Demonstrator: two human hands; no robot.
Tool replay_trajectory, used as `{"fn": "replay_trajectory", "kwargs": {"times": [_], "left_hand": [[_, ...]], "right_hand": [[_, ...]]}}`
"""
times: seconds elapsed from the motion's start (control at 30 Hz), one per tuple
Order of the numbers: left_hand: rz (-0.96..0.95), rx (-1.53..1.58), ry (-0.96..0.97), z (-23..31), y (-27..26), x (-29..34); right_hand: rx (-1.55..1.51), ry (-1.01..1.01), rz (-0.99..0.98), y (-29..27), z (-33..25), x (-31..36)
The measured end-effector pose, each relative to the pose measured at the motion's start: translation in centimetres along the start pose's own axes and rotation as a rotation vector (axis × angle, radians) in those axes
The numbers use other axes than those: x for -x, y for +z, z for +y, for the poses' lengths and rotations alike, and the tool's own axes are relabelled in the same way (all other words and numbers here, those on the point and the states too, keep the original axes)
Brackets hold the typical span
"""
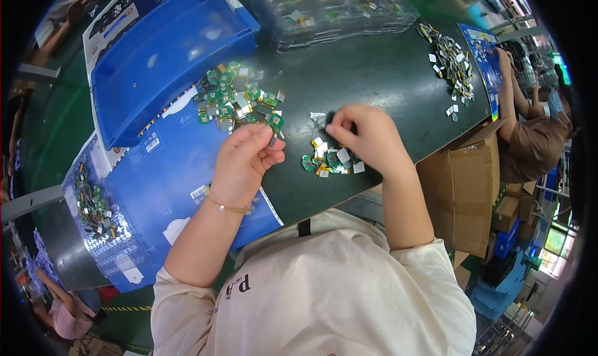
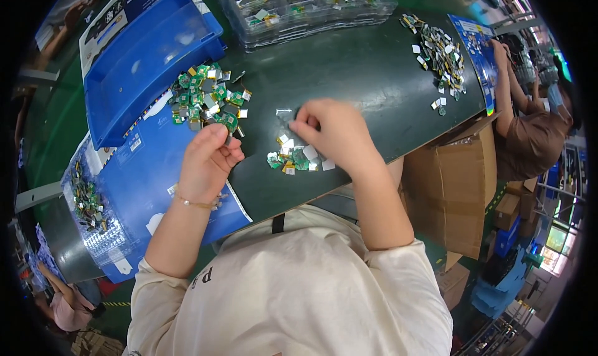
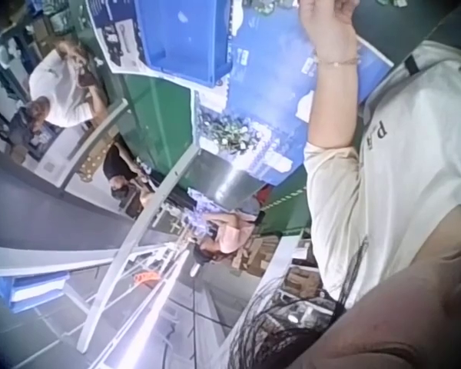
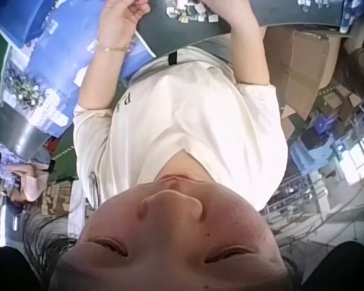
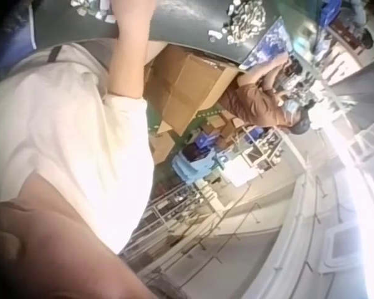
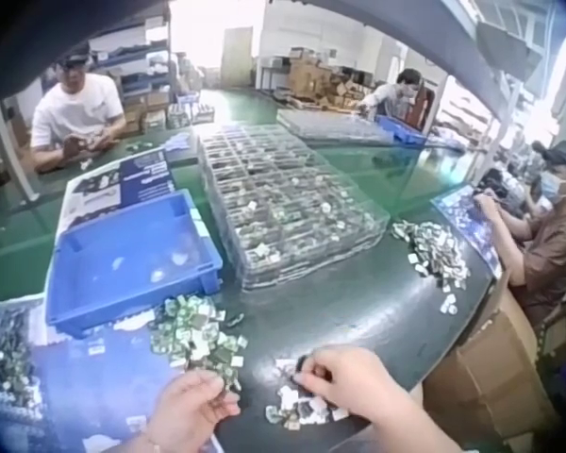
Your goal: Assembling small electronic components onto circuit boards on a factory production line.
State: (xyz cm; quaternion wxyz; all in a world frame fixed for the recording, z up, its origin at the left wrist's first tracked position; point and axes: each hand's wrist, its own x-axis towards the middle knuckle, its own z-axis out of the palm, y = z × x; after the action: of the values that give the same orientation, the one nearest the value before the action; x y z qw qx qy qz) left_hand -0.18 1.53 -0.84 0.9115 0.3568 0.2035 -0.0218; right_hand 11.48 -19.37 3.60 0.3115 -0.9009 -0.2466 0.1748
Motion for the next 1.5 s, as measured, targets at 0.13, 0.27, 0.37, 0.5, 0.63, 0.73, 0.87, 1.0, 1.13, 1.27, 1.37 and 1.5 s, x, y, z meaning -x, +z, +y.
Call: {"fn": "replay_trajectory", "kwargs": {"times": [0.13,0.27,0.37,0.5,0.63,0.73,0.87,1.0,1.13,1.27,1.37,1.5], "left_hand": [[-0.161,0.414,0.076,1.1,0.4,-0.2],[-0.23,0.509,0.129,0.8,2.1,0.1],[-0.288,0.223,0.082,0.3,2.6,0.4],[-0.423,-0.013,0.047,-0.1,1.8,0.6],[-0.364,-0.03,0.058,-0.4,2.0,0.5],[-0.376,-0.054,0.012,-0.3,2.4,0.6],[-0.343,-0.318,-0.045,-0.8,2.6,1.0],[-0.516,-0.466,-0.135,-0.9,3.1,1.7],[-0.731,-0.693,-0.203,-0.9,3.8,2.2],[-0.667,-0.686,-0.05,-2.4,3.1,2.2],[-0.529,-0.736,-0.02,-1.9,3.3,1.8],[-0.193,-0.394,0.055,-1.6,3.6,1.6]], "right_hand": [[0.147,-0.217,0.159,0.5,-0.4,2.9],[0.178,-0.28,0.051,0.5,-0.4,4.5],[0.2,-0.341,0.119,-0.6,0.1,4.9],[0.248,-0.339,0.099,-1.0,1.8,5.1],[0.209,-0.267,0.102,-0.4,1.4,5.1],[0.218,-0.245,0.117,-0.2,1.1,4.7],[0.237,-0.388,0.28,-0.2,2.1,3.8],[-0.074,-0.146,0.356,0.7,0.1,3.7],[-0.25,-0.284,0.374,1.7,-1.3,3.5],[-0.309,-0.338,0.291,2.4,-2.8,3.5],[-0.413,-0.355,0.275,3.3,-2.9,3.4],[-0.267,-0.477,0.411,3.4,-3.0,3.0]]}}
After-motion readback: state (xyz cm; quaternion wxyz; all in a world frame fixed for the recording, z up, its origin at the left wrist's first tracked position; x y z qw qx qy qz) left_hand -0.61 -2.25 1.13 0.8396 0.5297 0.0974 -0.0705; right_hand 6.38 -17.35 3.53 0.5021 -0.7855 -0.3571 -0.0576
